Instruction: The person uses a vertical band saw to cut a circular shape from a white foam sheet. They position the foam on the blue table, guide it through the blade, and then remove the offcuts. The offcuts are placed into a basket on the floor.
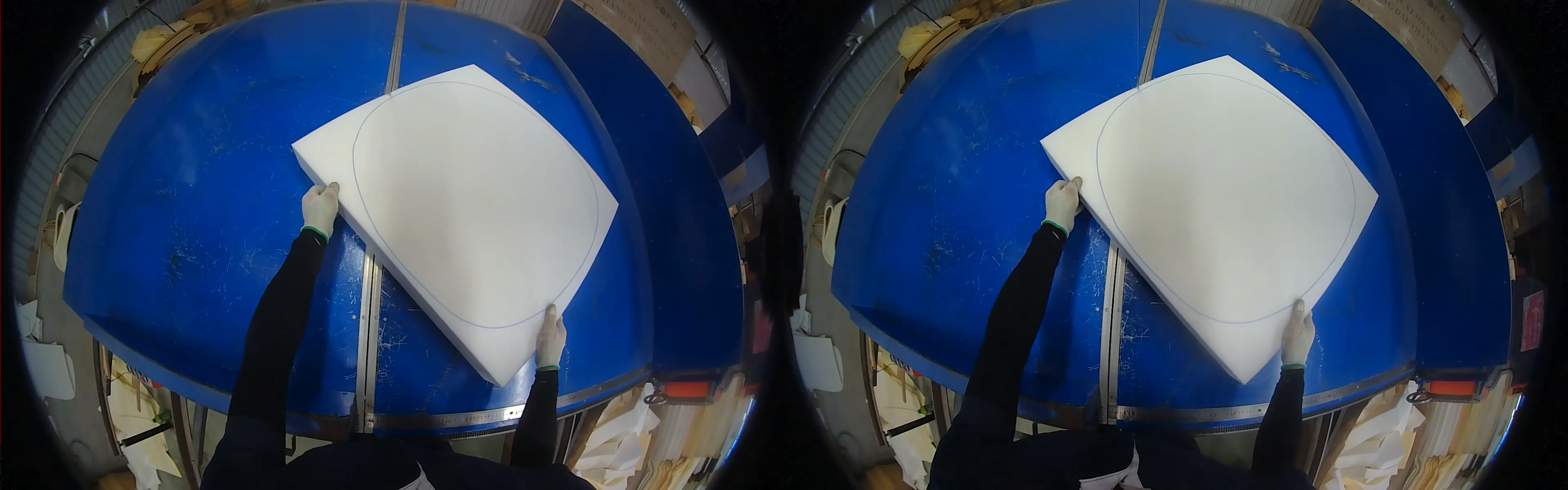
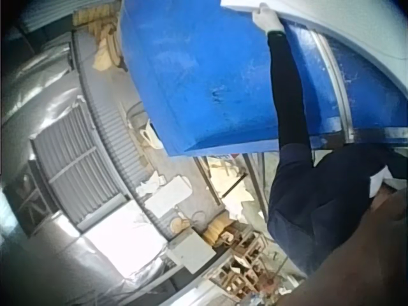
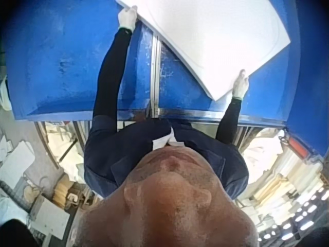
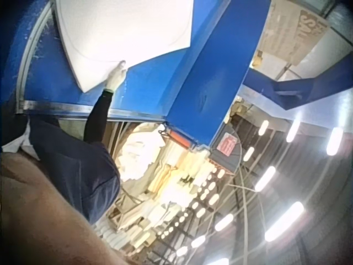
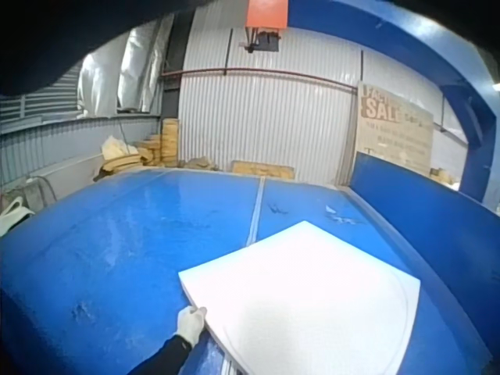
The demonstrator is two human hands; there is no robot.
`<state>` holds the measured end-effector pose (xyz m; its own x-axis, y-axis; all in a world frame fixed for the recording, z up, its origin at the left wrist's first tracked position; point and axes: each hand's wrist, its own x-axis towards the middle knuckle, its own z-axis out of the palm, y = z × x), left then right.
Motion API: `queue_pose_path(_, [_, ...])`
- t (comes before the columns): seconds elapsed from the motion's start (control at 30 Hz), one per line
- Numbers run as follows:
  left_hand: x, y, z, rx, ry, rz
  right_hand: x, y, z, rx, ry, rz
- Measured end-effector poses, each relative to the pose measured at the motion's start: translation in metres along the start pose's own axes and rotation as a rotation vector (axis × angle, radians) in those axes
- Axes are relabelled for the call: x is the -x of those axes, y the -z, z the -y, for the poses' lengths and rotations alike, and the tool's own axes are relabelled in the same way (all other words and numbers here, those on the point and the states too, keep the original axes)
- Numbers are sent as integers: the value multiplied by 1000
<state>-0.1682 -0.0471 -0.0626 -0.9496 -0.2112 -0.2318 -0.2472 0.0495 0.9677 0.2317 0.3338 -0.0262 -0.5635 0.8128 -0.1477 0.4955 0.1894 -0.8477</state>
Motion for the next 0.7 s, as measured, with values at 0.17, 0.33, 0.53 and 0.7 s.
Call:
queue_pose_path(0.17, [12, -1, -5, 49, 40, 22, -14, 6, 2, 26, 21, -2])
queue_pose_path(0.33, [21, -6, -8, 44, 39, 38, -34, 11, -7, 41, 74, -36])
queue_pose_path(0.53, [34, -13, -7, 35, 56, 68, -57, 21, 2, 50, 40, -35])
queue_pose_path(0.7, [42, -21, 5, -7, 27, 119, -98, 37, -5, 51, 7, 18])
